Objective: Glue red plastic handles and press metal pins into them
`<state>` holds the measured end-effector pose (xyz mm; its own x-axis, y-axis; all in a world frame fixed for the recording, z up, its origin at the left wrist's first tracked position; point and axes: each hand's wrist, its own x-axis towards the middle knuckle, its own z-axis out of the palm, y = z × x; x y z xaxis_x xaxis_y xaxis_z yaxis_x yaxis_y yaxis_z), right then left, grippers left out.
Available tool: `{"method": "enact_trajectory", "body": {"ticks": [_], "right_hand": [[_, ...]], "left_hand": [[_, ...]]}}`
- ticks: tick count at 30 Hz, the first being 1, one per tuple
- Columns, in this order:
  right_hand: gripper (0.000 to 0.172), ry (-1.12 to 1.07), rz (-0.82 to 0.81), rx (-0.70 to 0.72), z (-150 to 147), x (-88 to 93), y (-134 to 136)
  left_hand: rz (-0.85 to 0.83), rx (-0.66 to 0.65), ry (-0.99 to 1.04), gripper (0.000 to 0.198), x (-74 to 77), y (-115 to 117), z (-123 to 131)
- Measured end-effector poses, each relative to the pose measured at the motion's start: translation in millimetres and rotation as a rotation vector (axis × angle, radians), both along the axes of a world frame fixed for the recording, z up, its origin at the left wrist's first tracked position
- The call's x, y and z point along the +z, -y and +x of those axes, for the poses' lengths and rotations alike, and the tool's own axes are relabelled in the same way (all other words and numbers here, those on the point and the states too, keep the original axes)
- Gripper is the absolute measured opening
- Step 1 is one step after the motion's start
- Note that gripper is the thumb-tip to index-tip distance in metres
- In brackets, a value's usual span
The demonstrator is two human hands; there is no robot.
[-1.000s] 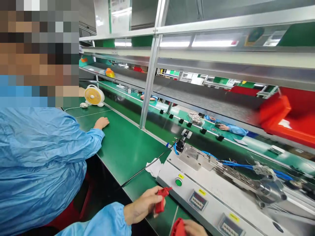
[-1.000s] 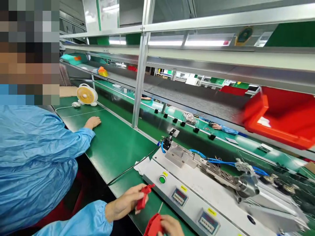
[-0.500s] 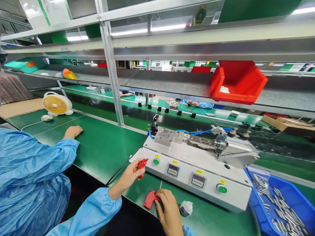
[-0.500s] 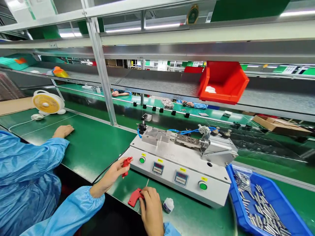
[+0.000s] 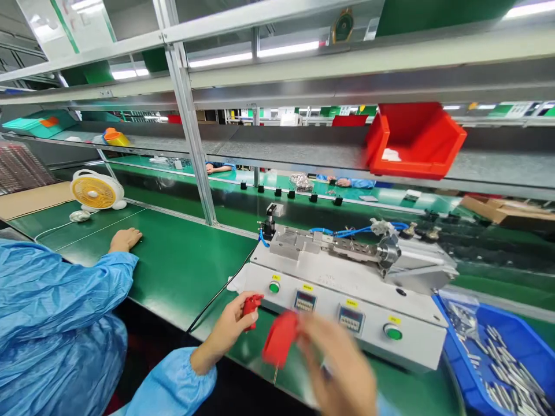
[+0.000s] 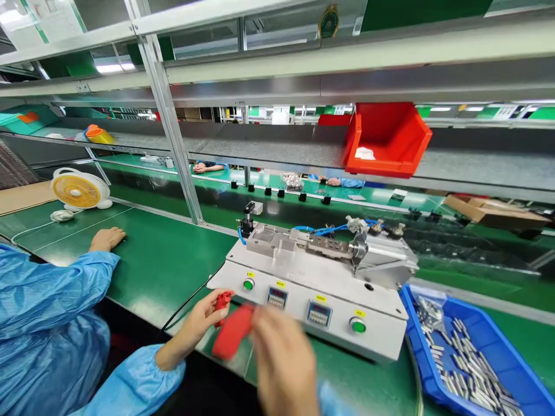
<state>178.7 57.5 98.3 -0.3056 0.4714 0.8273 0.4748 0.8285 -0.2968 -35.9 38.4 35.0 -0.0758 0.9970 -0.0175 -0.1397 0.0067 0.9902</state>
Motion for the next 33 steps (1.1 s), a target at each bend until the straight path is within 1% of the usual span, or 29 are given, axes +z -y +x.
{"method": "enact_trajectory", "body": {"ticks": [1, 2, 3, 4, 5, 6, 7, 8, 9, 10, 11, 12, 13, 15, 16, 17, 18, 20, 21, 22, 23, 24, 25, 26, 27, 29, 31, 33], "right_hand": [[0.019, 0.042, 0.007, -0.040, -0.9, 28.2, -21.7], [0.018, 0.117, -0.010, -0.058, -1.9, 51.8, -45.1], [0.023, 0.181, -0.042, -0.092, -2.8, 69.6, -67.5], [0.025, 0.242, -0.061, -0.095, -3.4, 81.5, -86.1], [0.024, 0.272, -0.053, -0.070, -3.6, 88.1, -99.2], [0.024, 0.242, -0.030, -0.075, -3.3, 90.6, -105.7], [0.025, 0.213, -0.008, -0.088, -2.7, 90.0, -105.5], [0.028, 0.202, 0.002, -0.109, -1.8, 86.7, -98.9], [0.032, 0.196, 0.021, -0.135, -1.0, 80.6, -86.3], [0.035, 0.184, 0.038, -0.160, -0.5, 71.4, -68.3], [0.034, 0.174, 0.050, -0.173, -0.5, 59.2, -45.9], [0.029, 0.124, 0.042, -0.202, -0.9, 44.3, -20.6], [0.024, 0.056, 0.035, -0.218, -1.8, 28.2, 5.6], [0.017, -0.109, -0.081, -0.277, -3.1, -0.7, 52.3], [0.016, -0.177, -0.116, -0.310, -2.8, -9.5, 68.4], [0.014, -0.224, -0.115, -0.325, -1.7, -12.9, 77.8], [0.014, -0.252, -0.104, -0.341, 0.4, -10.7, 80.1], [0.014, -0.245, -0.045, -0.355, 8.7, 5.1, 68.5], [0.014, -0.223, -0.029, -0.364, 15.0, 14.5, 59.8], [0.013, -0.189, -0.034, -0.341, 21.8, 21.7, 53.1], [0.012, -0.177, -0.055, -0.322, 27.4, 25.0, 50.6], [0.014, -0.147, -0.099, -0.283, 30.3, 23.7, 53.0], [0.015, -0.115, -0.160, -0.236, 29.6, 18.1, 59.5], [0.016, -0.117, -0.227, -0.220, 25.6, 9.2, 68.5], [0.016, -0.109, -0.282, -0.196, 19.1, -2.0, 78.1], [0.017, -0.104, -0.353, -0.181, 4.4, -25.8, 91.5], [0.019, -0.061, -0.397, -0.155, -8.3, -46.6, 91.4], [0.021, -0.002, -0.417, -0.131, -18.4, -62.1, 79.9]], "left_hand": [[-0.009, -0.003, 0.011, 0.061, -3.6, 3.7, 6.2], [-0.018, -0.011, 0.023, 0.060, -7.9, 8.3, 12.7], [-0.021, -0.020, 0.034, 0.059, -12.5, 13.7, 18.6], [-0.019, -0.022, 0.041, 0.056, -16.7, 19.4, 22.9], [-0.016, -0.029, 0.037, 0.053, -19.8, 24.8, 24.5], [-0.005, -0.029, 0.021, 0.050, -21.1, 28.8, 23.1], [0.017, -0.027, -0.012, 0.049, -20.1, 30.5, 18.4], [0.048, -0.029, -0.067, 0.048, -16.4, 29.0, 11.0], [0.097, -0.001, -0.139, 0.047, -9.8, 24.1, 2.1], [0.158, 0.033, -0.218, 0.048, -0.6, 16.4, -6.8], [0.222, 0.070, -0.286, 0.049, 10.4, 7.0, -14.0], [0.280, 0.100, -0.345, 0.049, 22.1, -2.5, -18.0], [0.324, 0.122, -0.395, 0.048, 32.9, -10.7, -18.1], [0.364, 0.153, -0.463, 0.046, 47.5, -18.7, -7.8], [0.365, 0.164, -0.489, 0.045, 50.1, -18.4, 0.5], [0.360, 0.173, -0.513, 0.044, 49.9, -15.9, 8.9], [0.356, 0.177, -0.538, 0.043, 47.6, -12.4, 16.2], [0.356, 0.163, -0.599, 0.042, 40.5, -6.5, 22.3], [0.362, 0.148, -0.632, 0.040, 37.9, -5.8, 20.4], [0.374, 0.136, -0.662, 0.037, 37.2, -7.6, 15.7], [0.392, 0.127, -0.686, 0.033, 39.1, -12.1, 9.4], [0.417, 0.119, -0.710, 0.031, 43.8, -19.0, 2.9], [0.447, 0.118, -0.738, 0.029, 51.2, -28.2, -2.5], [0.481, 0.126, -0.772, 0.029, 60.8, -39.4, -6.0], [0.514, 0.132, -0.823, 0.031, 71.9, -52.0, -7.3], [0.558, 0.189, -0.960, 0.035, 96.5, -80.8, -5.3], [0.507, 0.172, -1.128, 0.036, 120.7, -111.1, 0.2], [0.405, 0.090, -1.319, 0.030, 140.4, -137.3, 7.6]]}}
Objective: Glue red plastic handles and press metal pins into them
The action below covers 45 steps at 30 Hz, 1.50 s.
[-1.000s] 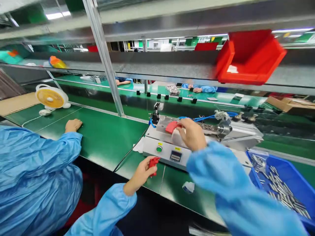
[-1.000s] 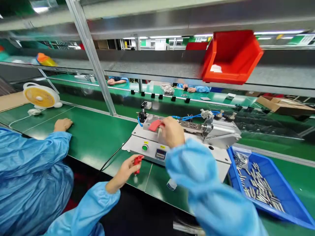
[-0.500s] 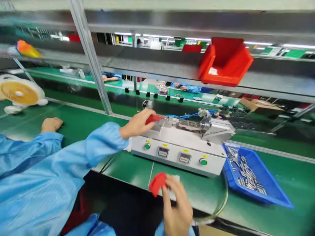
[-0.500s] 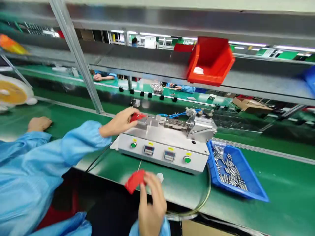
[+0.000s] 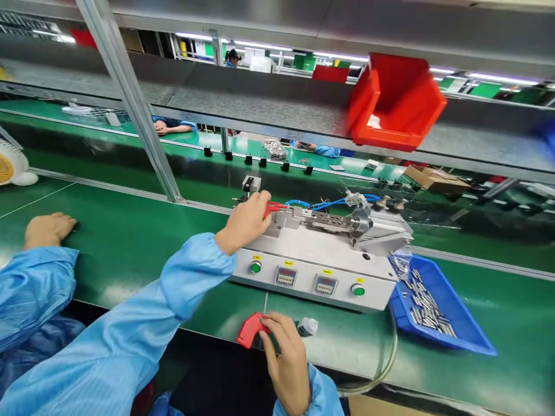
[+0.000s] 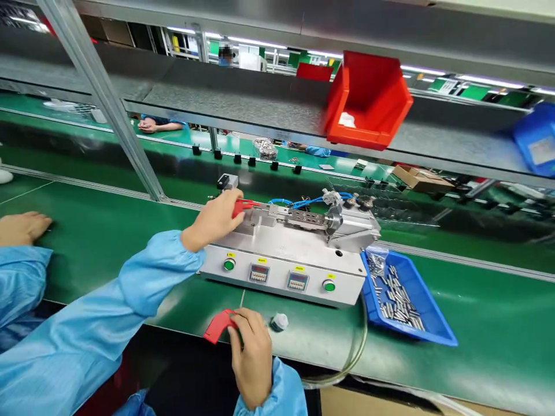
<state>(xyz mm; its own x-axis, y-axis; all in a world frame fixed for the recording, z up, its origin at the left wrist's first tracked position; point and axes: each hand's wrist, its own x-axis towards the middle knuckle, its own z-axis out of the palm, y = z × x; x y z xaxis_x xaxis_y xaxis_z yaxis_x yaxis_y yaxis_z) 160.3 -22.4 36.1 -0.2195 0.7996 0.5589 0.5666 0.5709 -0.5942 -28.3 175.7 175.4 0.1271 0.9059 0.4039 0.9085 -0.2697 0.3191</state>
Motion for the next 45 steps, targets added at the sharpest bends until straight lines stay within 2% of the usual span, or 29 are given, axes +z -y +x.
{"method": "enact_trajectory", "body": {"ticks": [2, 4, 8, 12, 14, 17, 21, 23, 25, 28, 29, 31, 33, 35, 37, 39, 41, 43, 45], "right_hand": [[0.022, 0.038, 0.000, -0.003, -7.0, -11.7, -13.9], [0.023, 0.063, 0.002, -0.045, -9.8, -21.8, -22.7], [0.025, 0.108, -0.024, -0.097, -5.4, -39.0, -23.7], [0.026, 0.169, -0.012, -0.085, 1.5, -45.4, -19.6], [0.025, 0.190, -0.003, -0.081, 4.2, -43.2, -17.6], [0.023, 0.170, 0.012, -0.068, 7.6, -34.5, -11.5], [0.024, 0.059, 0.025, 0.024, 19.9, -12.5, 5.5], [0.026, -0.003, 0.037, 0.056, 34.3, 4.2, 11.7], [0.027, -0.027, 0.071, -0.009, 55.8, 22.3, 8.6], [0.026, 0.025, 0.157, -0.324, 98.8, 41.2, -17.9], [0.028, 0.049, 0.170, -0.448, 114.1, 43.3, -30.8], [0.029, 0.069, 0.140, -0.542, 141.0, 41.7, -57.3], [0.030, 0.024, 0.059, -0.485, 159.1, 36.5, -79.6], [0.031, -0.035, 0.009, -0.412, 168.2, 33.2, -94.8], [0.034, -0.059, 0.012, -0.403, 171.4, 34.4, -102.7], [0.037, -0.041, 0.025, -0.413, 170.5, 38.6, -103.9], [0.037, -0.025, 0.047, -0.441, 165.0, 41.7, -98.2], [0.033, -0.037, 0.100, -0.517, 154.7, 38.7, -84.8], [0.028, -0.084, 0.129, -0.606, 140.6, 27.3, -64.7]], "left_hand": [[-0.099, 0.009, -0.164, 0.023, 11.1, -16.6, 7.8], [-0.121, -0.004, -0.259, 0.020, 11.2, -21.6, 12.6], [0.026, -0.027, -0.248, 0.027, -14.6, -7.5, 7.3], [0.141, -0.074, -0.170, 0.050, -40.1, 10.3, -0.6], [0.140, -0.083, -0.199, 0.058, -41.7, 13.9, 0.0], [0.107, -0.067, -0.287, 0.063, -34.6, 11.6, 3.6], [0.093, -0.055, -0.300, 0.063, -31.3, 9.1, -1.3], [0.135, -0.092, -0.243, 0.058, -40.0, 18.6, -8.7], [0.223, -0.137, -0.153, 0.050, -56.8, 38.0, -16.2], [0.369, -0.123, 0.040, 0.031, -89.0, 76.4, -22.6], [0.339, -0.151, 0.077, 0.028, -98.5, 87.9, -23.2], [0.207, -0.189, 0.080, 0.027, -111.1, 104.0, -22.0], [0.079, -0.215, 0.067, 0.027, -113.6, 108.3, -19.3], [-0.009, -0.227, 0.088, 0.024, -107.9, 102.7, -16.8], [-0.063, -0.204, 0.123, 0.017, -99.3, 93.2, -15.6], [-0.073, -0.145, 0.147, 0.011, -93.8, 86.8, -15.1], [-0.074, -0.092, 0.200, 0.008, -95.5, 88.8, -14.8], [-0.096, -0.031, 0.304, 0.008, -105.8, 101.7, -14.3], [-0.151, 0.024, 0.390, 0.012, -122.6, 123.7, -12.9]]}}
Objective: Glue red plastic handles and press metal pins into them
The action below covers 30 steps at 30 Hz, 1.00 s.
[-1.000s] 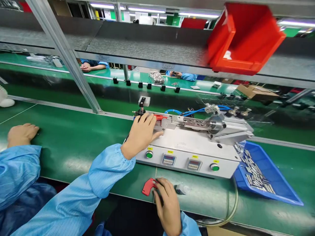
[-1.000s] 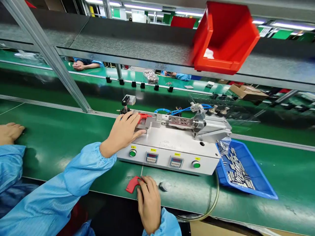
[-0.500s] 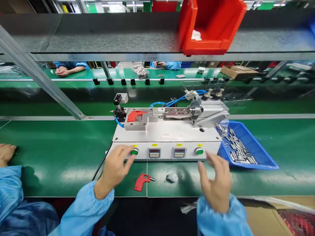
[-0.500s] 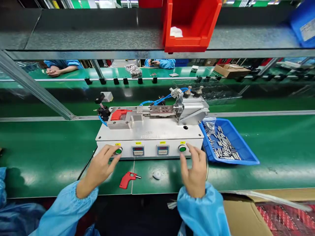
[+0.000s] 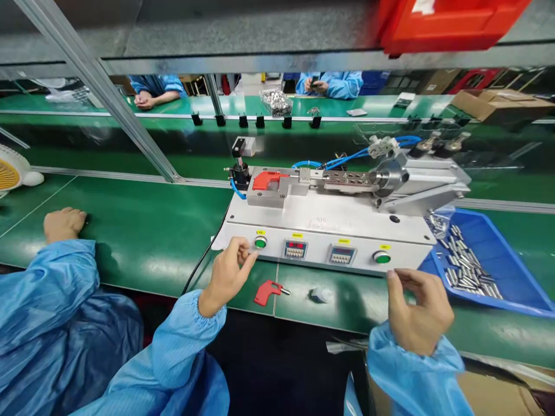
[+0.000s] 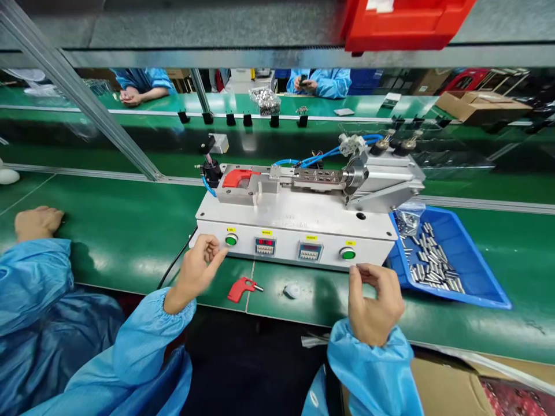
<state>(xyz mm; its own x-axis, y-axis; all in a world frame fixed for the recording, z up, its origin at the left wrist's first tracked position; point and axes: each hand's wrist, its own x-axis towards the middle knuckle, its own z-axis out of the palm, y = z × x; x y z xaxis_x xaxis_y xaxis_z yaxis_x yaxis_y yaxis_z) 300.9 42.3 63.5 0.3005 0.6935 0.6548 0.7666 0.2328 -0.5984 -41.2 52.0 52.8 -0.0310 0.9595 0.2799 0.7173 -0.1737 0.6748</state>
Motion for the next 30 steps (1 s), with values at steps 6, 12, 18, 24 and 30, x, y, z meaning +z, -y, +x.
{"method": "enact_trajectory", "body": {"ticks": [6, 12, 18, 24, 30], "right_hand": [[0.028, -0.150, -0.193, 0.052, -36.2, -54.0, 62.1], [0.020, 0.047, -0.112, 0.099, -41.6, -80.2, 65.9], [0.007, 0.295, 0.051, 0.083, -44.7, -105.7, 51.0], [0.011, 0.300, 0.158, 0.119, -40.4, -120.0, 46.4], [0.005, 0.378, 0.187, 0.036, -39.4, -122.4, 45.5]], "left_hand": [[-0.174, -0.232, -0.187, 0.040, -43.5, 56.5, 17.2], [-0.373, -0.275, 0.469, 0.035, -9.5, 41.0, 14.8], [-0.529, -0.353, 1.210, 0.068, 58.7, 23.5, 3.1], [-0.510, -0.418, 1.365, 0.055, 61.2, 17.6, 2.5], [-0.480, -0.500, 1.472, 0.049, 49.6, 15.1, 2.3]]}}
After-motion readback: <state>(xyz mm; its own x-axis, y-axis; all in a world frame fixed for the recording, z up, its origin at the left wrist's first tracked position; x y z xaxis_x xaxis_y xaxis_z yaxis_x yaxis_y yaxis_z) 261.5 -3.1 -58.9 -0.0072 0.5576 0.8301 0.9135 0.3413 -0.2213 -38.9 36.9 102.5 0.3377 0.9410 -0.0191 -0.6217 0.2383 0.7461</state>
